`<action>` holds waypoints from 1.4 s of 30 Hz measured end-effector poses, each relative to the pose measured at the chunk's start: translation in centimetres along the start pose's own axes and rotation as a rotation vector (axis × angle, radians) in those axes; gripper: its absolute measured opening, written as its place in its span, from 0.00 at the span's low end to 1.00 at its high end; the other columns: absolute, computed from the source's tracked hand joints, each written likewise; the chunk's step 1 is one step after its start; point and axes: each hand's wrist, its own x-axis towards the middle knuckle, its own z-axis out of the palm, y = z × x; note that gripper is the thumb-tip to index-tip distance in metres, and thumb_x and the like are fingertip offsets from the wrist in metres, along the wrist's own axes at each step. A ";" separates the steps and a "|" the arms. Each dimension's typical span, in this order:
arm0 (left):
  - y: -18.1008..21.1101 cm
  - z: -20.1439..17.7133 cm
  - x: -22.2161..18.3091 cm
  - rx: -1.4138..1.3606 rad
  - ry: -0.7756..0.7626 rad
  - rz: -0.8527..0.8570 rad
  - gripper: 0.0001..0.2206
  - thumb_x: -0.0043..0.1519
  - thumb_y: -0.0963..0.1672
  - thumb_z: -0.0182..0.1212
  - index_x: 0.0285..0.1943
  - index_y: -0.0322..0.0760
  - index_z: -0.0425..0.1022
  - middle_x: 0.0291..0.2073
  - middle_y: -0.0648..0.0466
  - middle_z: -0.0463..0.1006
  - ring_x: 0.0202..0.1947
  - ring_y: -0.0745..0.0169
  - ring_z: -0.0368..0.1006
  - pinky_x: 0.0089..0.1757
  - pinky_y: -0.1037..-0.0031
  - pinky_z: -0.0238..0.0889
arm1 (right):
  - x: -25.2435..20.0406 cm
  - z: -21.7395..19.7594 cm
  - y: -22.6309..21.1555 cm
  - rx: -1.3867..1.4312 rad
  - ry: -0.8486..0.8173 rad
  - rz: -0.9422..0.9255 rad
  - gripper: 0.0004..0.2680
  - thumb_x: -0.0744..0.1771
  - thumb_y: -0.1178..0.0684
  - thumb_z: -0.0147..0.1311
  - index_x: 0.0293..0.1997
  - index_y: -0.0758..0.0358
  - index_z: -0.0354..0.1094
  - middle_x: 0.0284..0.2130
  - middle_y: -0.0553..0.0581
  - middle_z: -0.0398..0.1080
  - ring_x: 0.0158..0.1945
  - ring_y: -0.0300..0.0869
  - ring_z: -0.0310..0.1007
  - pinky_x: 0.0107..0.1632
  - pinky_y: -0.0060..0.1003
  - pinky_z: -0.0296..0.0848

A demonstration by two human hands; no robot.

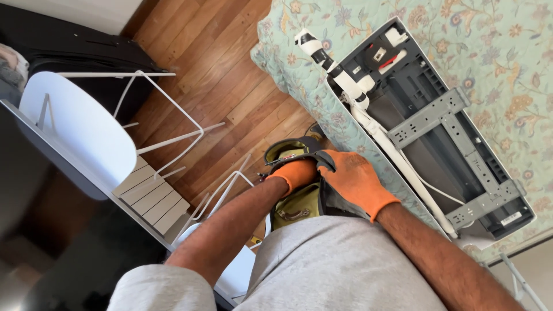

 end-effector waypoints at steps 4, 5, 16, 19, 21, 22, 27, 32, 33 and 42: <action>-1.2 2.6 1.3 0.028 -0.075 0.030 0.21 0.72 0.44 0.39 0.64 0.24 0.73 0.59 0.32 0.76 0.63 0.28 0.69 0.58 0.30 0.57 | 0.3 0.3 0.2 -0.037 -0.010 -0.008 0.12 0.70 0.45 0.53 0.42 0.65 0.76 0.17 0.68 0.70 0.17 0.39 0.71 0.26 0.23 0.67; -0.7 2.0 0.2 0.009 -0.082 0.071 0.21 0.71 0.43 0.39 0.62 0.22 0.75 0.58 0.29 0.76 0.63 0.26 0.69 0.60 0.35 0.60 | 0.2 0.5 0.3 -0.065 0.009 -0.007 0.13 0.70 0.44 0.54 0.40 0.65 0.76 0.16 0.68 0.69 0.18 0.39 0.72 0.27 0.21 0.68; 4.7 -11.0 -13.5 -0.037 0.106 -0.018 0.20 0.67 0.46 0.49 0.60 0.30 0.79 0.41 0.43 0.83 0.43 0.46 0.80 0.49 0.67 0.70 | -0.9 -0.2 -0.3 -0.028 -0.021 0.087 0.16 0.70 0.41 0.52 0.58 0.61 0.73 0.33 0.69 0.77 0.34 0.48 0.80 0.35 0.35 0.78; 3.2 -12.8 -16.1 -0.115 0.164 -0.006 0.14 0.67 0.47 0.51 0.53 0.35 0.76 0.37 0.43 0.82 0.38 0.38 0.80 0.40 0.58 0.74 | -1.0 -1.6 -1.2 0.049 -0.106 0.212 0.19 0.70 0.38 0.51 0.64 0.56 0.69 0.43 0.66 0.77 0.44 0.49 0.79 0.45 0.40 0.79; 3.0 -13.5 -17.7 -0.231 0.190 -0.100 0.13 0.67 0.52 0.51 0.47 0.42 0.73 0.35 0.49 0.81 0.38 0.43 0.81 0.35 0.60 0.74 | -1.0 -1.7 -1.0 0.124 -0.180 0.303 0.21 0.70 0.35 0.49 0.69 0.51 0.66 0.51 0.61 0.77 0.51 0.47 0.78 0.52 0.43 0.79; 3.4 -14.2 -18.5 -0.244 0.256 -0.075 0.13 0.69 0.50 0.50 0.50 0.40 0.73 0.34 0.50 0.81 0.34 0.46 0.81 0.33 0.63 0.74 | -0.8 -1.3 -0.3 0.295 -0.042 0.403 0.19 0.70 0.35 0.48 0.63 0.50 0.71 0.45 0.62 0.78 0.48 0.52 0.79 0.48 0.49 0.78; 10.1 -17.1 -20.7 0.013 0.409 0.042 0.08 0.64 0.47 0.61 0.44 0.45 0.68 0.32 0.52 0.79 0.30 0.44 0.82 0.27 0.57 0.74 | -0.6 -1.7 -2.8 1.368 0.132 0.786 0.24 0.67 0.36 0.51 0.54 0.74 0.72 0.42 0.78 0.74 0.35 0.64 0.78 0.35 0.67 0.79; 13.9 -17.2 -22.6 0.423 0.449 0.513 0.14 0.62 0.41 0.55 0.57 0.42 0.70 0.35 0.49 0.73 0.29 0.49 0.76 0.24 0.65 0.68 | -1.6 -2.9 -3.3 1.470 0.130 0.804 0.21 0.68 0.39 0.51 0.51 0.74 0.71 0.39 0.76 0.73 0.34 0.60 0.77 0.36 0.61 0.78; 13.9 -17.1 -22.7 0.423 0.444 0.520 0.14 0.62 0.41 0.55 0.57 0.42 0.70 0.35 0.49 0.73 0.29 0.49 0.76 0.24 0.65 0.68 | -1.8 -2.9 -3.6 1.474 0.136 0.810 0.21 0.68 0.39 0.51 0.51 0.74 0.71 0.39 0.76 0.73 0.34 0.60 0.77 0.36 0.61 0.78; 13.7 -17.7 -24.2 0.241 0.273 0.529 0.25 0.55 0.45 0.71 0.62 0.37 0.70 0.51 0.41 0.75 0.51 0.38 0.76 0.50 0.61 0.70 | -4.1 -4.0 -5.2 1.618 0.023 0.793 0.16 0.69 0.44 0.51 0.47 0.74 0.71 0.34 0.73 0.72 0.32 0.53 0.76 0.36 0.50 0.77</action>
